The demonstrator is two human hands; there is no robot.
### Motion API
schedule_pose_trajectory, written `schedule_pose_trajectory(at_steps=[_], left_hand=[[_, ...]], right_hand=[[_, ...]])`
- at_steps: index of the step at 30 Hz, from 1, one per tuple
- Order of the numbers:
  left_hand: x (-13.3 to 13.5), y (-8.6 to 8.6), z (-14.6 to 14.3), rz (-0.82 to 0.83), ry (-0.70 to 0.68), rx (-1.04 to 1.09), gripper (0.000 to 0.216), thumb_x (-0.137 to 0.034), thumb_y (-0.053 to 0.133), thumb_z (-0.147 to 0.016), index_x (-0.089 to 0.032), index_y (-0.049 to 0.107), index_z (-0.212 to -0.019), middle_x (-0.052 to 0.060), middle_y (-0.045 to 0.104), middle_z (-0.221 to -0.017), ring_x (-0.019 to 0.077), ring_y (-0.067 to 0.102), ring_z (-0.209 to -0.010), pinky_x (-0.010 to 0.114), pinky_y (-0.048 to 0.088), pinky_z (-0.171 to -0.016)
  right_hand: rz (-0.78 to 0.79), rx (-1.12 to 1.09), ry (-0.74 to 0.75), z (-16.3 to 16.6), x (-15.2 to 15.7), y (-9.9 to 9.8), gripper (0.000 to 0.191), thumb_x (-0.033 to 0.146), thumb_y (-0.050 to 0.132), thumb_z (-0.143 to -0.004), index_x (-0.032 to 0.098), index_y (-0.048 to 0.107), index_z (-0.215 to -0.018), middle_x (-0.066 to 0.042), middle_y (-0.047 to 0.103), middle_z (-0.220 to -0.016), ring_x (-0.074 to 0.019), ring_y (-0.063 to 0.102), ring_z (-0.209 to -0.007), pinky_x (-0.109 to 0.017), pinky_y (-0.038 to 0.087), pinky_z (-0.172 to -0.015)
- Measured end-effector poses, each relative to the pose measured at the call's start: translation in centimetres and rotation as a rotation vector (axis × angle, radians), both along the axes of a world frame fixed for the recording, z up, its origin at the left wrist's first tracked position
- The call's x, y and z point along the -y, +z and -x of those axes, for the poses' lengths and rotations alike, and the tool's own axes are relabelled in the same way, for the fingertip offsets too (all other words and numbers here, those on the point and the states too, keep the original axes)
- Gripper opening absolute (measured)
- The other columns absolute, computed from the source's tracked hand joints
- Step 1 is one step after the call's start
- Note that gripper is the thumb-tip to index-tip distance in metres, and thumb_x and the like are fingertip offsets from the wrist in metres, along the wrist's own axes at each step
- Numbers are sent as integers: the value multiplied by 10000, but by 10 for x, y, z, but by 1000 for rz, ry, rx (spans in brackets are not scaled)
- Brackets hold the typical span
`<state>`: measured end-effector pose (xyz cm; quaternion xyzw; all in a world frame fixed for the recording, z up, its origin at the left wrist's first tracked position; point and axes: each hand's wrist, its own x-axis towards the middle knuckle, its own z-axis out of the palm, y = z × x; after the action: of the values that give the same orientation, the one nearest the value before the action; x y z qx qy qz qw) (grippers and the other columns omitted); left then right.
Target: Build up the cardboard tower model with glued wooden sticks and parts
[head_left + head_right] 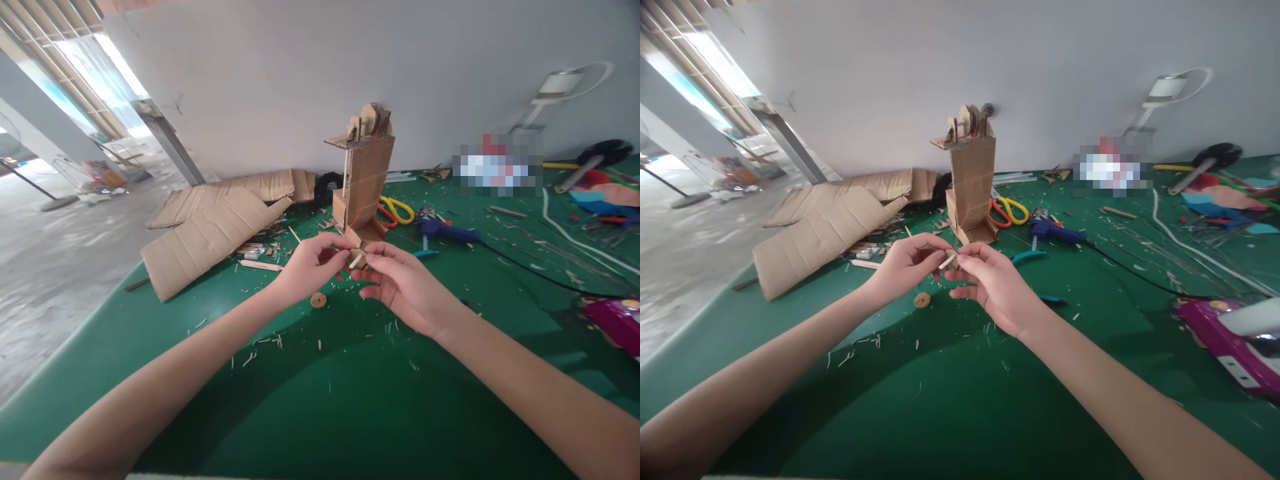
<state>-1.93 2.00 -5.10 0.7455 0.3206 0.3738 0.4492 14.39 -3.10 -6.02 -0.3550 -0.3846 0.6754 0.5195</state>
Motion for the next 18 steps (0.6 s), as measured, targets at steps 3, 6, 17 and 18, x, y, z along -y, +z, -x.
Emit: schedule_pose_trajectory(at_steps=[3, 6, 17, 18], left_hand=[[4, 2, -2, 26, -2, 12, 76, -191, 571, -813, -124, 586, -847, 16, 606, -758, 77, 591, -608, 209, 527, -558], [4, 3, -2, 51, -24, 18, 88, -211, 576, -812, -124, 580, -822, 13, 608, -731, 87, 605, -622, 224, 541, -586], [10, 0, -8, 59, 62, 23, 96, -223, 582, -793, -129, 572, -772, 14, 603, -709, 102, 609, -626, 250, 551, -589], [10, 0, -8, 60, 66, 25, 96, -221, 582, -793, -128, 571, -770, 12, 601, -707, 102, 609, -623, 251, 552, -589]], right_hand=[[-13, -1, 2, 0, 0, 0, 75, 269, 621, -802, 204, 584, -812, 7, 592, -816, -111, 598, -778, -212, 514, -587], [-10, -1, -6, -1, -1, 0, 72, 270, 610, -807, 201, 591, -817, 7, 588, -773, -101, 592, -736, -204, 513, -583], [-113, 119, -56, 2, -5, -5, 107, 301, 580, -809, 201, 552, -782, 9, 589, -739, -127, 626, -693, -297, 550, -656], [-122, 121, -54, 2, -5, -5, 110, 304, 580, -810, 200, 553, -785, 9, 590, -736, -128, 628, -693, -299, 550, -658]])
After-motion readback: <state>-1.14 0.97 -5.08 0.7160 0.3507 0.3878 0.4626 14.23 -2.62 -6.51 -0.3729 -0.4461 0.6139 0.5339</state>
